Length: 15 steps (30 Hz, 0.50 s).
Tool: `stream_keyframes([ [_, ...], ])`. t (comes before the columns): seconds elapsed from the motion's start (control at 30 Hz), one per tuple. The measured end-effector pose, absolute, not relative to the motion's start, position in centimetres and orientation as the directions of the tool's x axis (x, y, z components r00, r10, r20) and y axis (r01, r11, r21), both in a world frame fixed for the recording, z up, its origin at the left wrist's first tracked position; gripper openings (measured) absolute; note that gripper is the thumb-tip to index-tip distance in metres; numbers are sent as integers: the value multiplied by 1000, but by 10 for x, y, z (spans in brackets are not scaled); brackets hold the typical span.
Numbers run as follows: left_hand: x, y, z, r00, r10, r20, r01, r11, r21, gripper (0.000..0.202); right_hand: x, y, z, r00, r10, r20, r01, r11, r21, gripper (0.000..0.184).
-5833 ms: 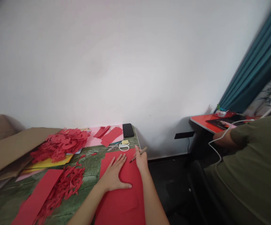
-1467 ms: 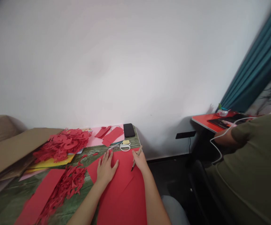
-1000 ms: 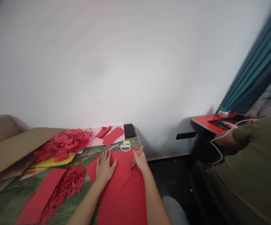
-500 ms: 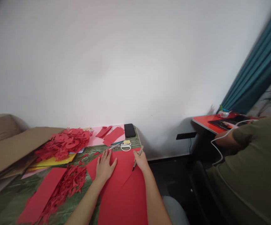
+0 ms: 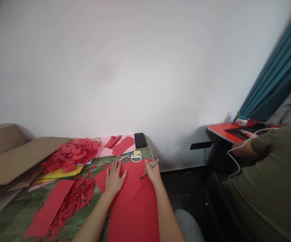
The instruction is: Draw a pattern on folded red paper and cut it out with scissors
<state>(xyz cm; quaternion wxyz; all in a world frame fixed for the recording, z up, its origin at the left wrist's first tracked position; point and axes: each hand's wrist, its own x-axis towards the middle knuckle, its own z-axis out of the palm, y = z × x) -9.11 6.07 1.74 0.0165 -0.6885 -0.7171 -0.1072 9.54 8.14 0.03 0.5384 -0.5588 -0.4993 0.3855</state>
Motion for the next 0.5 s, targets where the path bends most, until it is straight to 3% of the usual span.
stream_keyframes([
  [0.27, -76, 42, 27, -27, 993, 115, 985, 7, 170, 54, 80, 49, 47, 39, 967, 254, 160, 245, -956, 44],
  [0.43, -63, 26, 23, 170, 979, 108, 904, -199, 378, 46, 76, -17, 52, -87, 941, 327, 239, 339, -910, 28],
  [0.5, -65, 24, 20, 192, 956, 221, 833, -278, 479, 46, 74, -45, 40, -260, 885, 387, 363, 461, -810, 56],
])
